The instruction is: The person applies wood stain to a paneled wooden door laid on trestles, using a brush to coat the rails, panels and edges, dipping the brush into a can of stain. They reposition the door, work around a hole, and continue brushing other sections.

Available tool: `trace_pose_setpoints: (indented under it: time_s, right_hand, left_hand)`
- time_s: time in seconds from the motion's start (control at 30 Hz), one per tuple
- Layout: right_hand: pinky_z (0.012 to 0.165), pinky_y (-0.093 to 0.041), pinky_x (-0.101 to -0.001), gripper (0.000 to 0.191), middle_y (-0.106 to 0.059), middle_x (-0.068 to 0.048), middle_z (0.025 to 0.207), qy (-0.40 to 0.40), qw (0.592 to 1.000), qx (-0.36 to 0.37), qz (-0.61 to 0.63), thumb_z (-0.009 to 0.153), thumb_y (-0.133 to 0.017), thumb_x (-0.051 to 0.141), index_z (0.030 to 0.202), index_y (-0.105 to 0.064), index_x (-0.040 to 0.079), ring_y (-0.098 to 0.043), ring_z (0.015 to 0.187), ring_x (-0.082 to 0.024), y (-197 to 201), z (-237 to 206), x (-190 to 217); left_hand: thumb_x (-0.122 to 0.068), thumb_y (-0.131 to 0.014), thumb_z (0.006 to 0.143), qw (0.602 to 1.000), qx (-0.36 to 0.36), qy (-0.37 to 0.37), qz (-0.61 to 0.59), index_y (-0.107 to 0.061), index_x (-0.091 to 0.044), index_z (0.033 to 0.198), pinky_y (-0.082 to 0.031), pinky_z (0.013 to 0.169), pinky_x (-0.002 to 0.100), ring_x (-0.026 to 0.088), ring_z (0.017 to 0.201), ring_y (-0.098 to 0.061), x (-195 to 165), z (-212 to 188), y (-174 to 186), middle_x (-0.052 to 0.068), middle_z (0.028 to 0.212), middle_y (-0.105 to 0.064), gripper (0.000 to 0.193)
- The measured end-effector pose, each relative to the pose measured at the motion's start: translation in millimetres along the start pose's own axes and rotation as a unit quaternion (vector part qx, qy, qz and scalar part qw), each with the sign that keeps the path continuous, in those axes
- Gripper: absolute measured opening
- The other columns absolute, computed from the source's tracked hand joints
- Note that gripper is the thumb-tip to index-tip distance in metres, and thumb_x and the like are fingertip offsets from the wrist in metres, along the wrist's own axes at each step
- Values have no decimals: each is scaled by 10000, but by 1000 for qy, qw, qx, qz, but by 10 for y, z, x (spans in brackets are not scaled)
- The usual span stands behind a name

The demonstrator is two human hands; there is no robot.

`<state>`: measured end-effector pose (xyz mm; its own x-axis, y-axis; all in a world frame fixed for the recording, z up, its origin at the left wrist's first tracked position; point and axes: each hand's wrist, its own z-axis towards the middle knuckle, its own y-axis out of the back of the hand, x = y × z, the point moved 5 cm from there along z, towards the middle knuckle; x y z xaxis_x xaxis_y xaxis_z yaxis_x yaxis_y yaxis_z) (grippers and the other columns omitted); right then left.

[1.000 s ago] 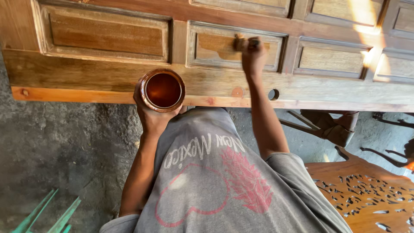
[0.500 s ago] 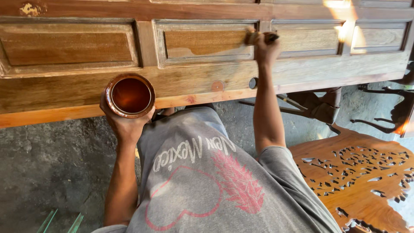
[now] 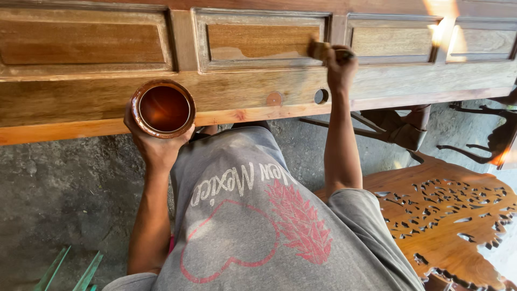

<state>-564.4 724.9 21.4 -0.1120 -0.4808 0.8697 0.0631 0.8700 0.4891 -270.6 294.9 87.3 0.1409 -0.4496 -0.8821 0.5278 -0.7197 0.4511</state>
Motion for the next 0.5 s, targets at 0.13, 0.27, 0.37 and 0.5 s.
trace_pose_setpoints:
  time_s: [0.13, 0.27, 0.37, 0.5]
  right_hand:
    - [640, -538, -262, 50, -756, -77, 879, 90, 996, 1, 5, 988, -737, 73, 1021, -746, 36, -650, 731, -105, 18, -133, -121]
    - [677, -595, -265, 40, -770, -55, 899, 92, 995, -46, 14, 977, -723, 60, 1009, -740, 42, -700, 756, -101, 115, -193, -171]
    - [684, -556, -251, 37, -738, -39, 882, 120, 993, 0, 14, 1005, -712, 61, 1035, -723, 42, -667, 780, -87, -160, -388, 8]
    - [629, -501, -230, 76, -709, -4, 810, 117, 990, 72, -11, 989, -736, 78, 1060, -731, 49, -600, 729, -48, -1060, -840, 317]
  left_hand:
    - [-278, -1026, 778, 1000, 9, 5, -3, -273, -45, 1590, -491, 1191, 464, 321, 1368, -550, -7, 6, 13, 178, 1477, -458, 1132]
    - [-262, -1029, 783, 1000, 7, -6, -6, -258, -49, 1587, -488, 1165, 450, 314, 1365, -554, -38, 8, 23, 175, 1477, -461, 1134]
    - [-255, -1028, 793, 1000, 12, -4, -15, -252, -44, 1558, -489, 1171, 443, 303, 1370, -554, -36, 12, 24, 170, 1482, -460, 1110]
    - [-233, -1029, 797, 1000, 12, 1, -22, -254, -38, 1548, -473, 1186, 447, 307, 1385, -535, -23, 19, 22, 171, 1486, -444, 1096]
